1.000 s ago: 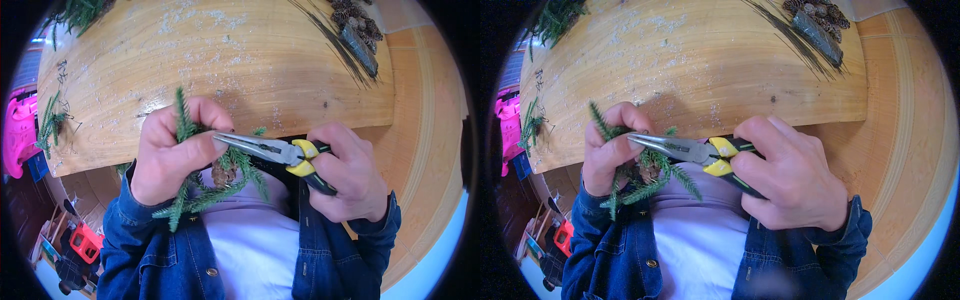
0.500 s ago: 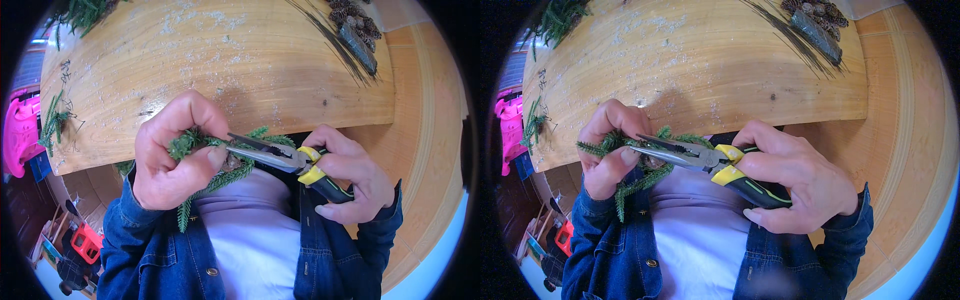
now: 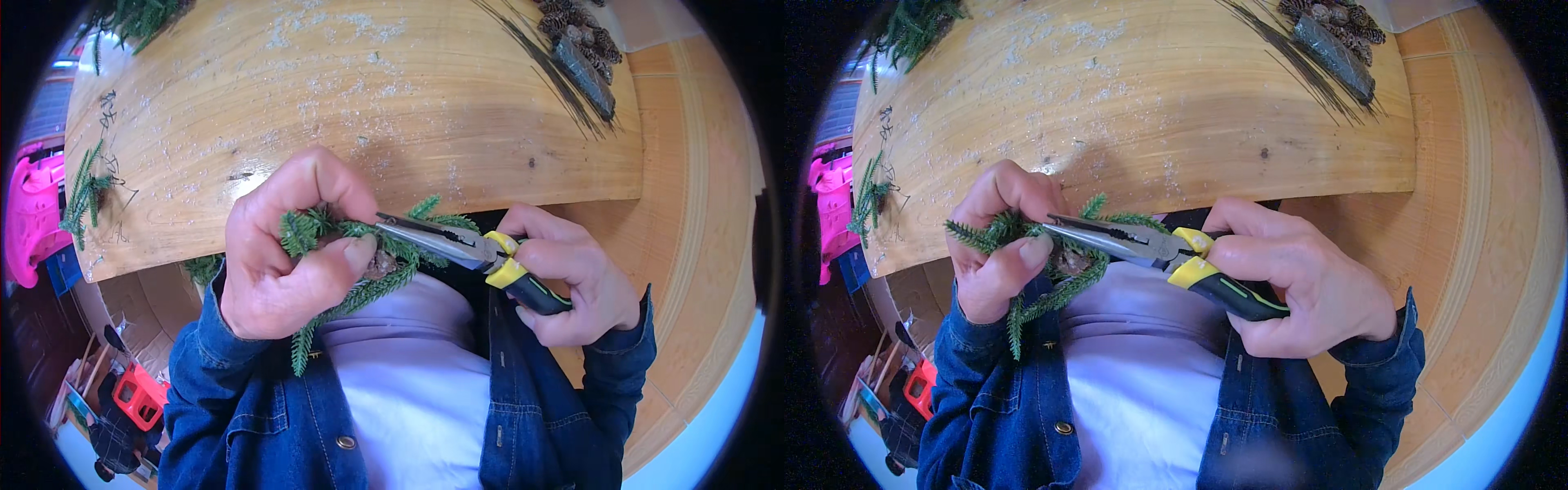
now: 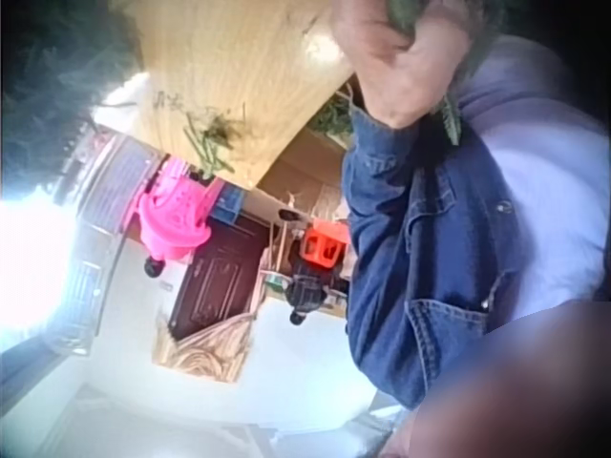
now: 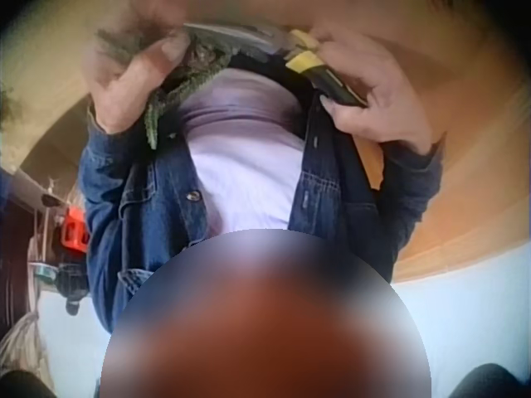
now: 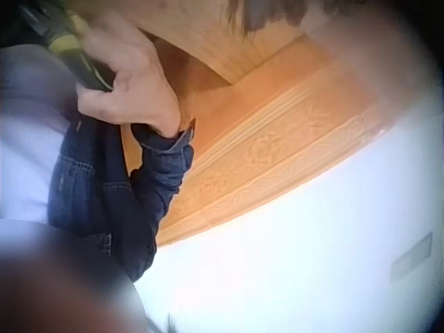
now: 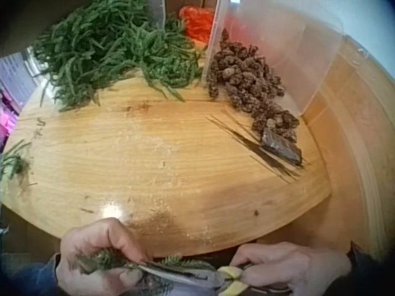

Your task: Assembling pine branches and pine cones together using wire and pliers for decorative purposes.

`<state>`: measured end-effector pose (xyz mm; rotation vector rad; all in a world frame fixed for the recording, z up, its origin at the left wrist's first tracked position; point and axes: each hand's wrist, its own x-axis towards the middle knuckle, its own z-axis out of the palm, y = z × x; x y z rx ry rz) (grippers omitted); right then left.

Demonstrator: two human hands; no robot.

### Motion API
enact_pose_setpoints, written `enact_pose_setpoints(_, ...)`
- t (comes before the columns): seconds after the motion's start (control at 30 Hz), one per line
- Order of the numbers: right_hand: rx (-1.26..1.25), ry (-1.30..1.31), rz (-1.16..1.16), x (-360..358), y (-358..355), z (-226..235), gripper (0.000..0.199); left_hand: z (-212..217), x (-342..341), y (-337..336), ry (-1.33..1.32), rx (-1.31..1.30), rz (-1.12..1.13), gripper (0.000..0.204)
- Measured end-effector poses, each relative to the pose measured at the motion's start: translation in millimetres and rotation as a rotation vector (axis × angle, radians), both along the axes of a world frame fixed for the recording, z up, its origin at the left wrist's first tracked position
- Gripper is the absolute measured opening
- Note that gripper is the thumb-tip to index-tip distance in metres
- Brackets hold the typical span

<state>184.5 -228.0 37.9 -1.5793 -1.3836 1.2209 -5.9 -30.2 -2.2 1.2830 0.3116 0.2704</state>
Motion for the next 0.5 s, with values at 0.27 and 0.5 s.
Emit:
enact_pose_setpoints(0.27, -0.021, -0.085, -0.034, -6, -3, -3, 0.023, 7, -2, -7, 0.080, 0.019, 0.103, 0.010)
enact_pose_setpoints(0.5, 0.102, -0.112, 0.002, -6, 3, 3, 0.030, 3, -4, 0, 0.080, -0.110, 0.126, 0.013)
